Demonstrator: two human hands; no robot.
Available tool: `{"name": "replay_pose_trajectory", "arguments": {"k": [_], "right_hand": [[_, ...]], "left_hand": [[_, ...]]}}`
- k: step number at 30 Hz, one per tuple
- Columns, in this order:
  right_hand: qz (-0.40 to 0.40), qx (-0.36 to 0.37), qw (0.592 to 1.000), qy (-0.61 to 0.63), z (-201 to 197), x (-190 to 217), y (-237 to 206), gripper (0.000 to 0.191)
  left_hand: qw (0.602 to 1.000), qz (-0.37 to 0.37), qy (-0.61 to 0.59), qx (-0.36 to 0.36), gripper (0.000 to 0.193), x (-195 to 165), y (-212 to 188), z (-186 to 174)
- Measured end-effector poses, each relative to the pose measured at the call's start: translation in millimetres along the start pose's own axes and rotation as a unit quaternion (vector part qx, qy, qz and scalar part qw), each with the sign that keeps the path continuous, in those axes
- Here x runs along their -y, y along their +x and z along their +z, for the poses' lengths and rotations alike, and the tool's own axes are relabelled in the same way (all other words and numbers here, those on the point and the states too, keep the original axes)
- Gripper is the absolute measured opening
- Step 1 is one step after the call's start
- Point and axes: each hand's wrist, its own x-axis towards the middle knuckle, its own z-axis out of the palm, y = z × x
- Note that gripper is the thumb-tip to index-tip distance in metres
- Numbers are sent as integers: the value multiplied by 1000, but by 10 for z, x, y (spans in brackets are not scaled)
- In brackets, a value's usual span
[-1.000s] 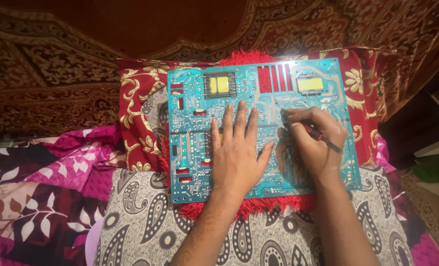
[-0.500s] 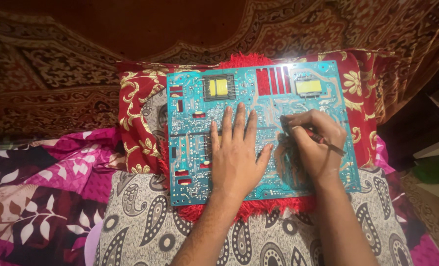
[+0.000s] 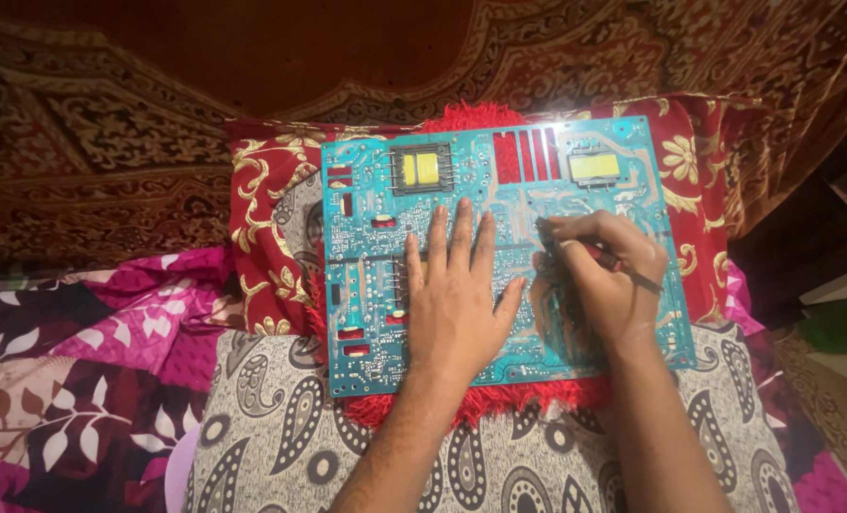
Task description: The person sits on a bed with a large green circuit board resting on their lap. They hold the board steady with one hand while using a pen-like handheld tool with the other hand, working over the board's surface components throughout the clip.
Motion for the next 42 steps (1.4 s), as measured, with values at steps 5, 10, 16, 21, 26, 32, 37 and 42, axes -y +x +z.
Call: {"name": "replay_pose_trajectory", "arguments": {"k": [5, 10, 16, 21, 26, 32, 37, 42], "right_hand": [[-1, -10, 999, -41, -16, -27, 3, 7], [28, 5, 999, 28, -9, -35, 9, 9], [13, -6, 1000, -20, -15, -44, -7, 8], [27, -1, 1000, 9, -7, -47, -6, 7], [42, -4, 999, 8, 2, -28, -3, 9], [43, 9, 999, -1, -8, -27, -2, 11], [32, 9, 999, 43, -1, -37, 3, 11], [61, 4, 996, 69, 44, -14, 0, 9]], "left_hand": [[1000, 2, -8, -5, 75, 2, 8, 1], [1000, 1, 0, 1, 75, -3, 9, 4], [1000, 1, -1, 1, 75, 2, 14, 3], [1000, 1, -1, 1, 75, 5, 12, 4], [1000, 2, 1, 2, 74, 6, 18, -5], [1000, 2, -2, 0, 75, 6, 10, -6], [1000, 3, -7, -1, 75, 12, 7, 5], [1000, 4, -6, -3, 75, 9, 13, -5]]}}
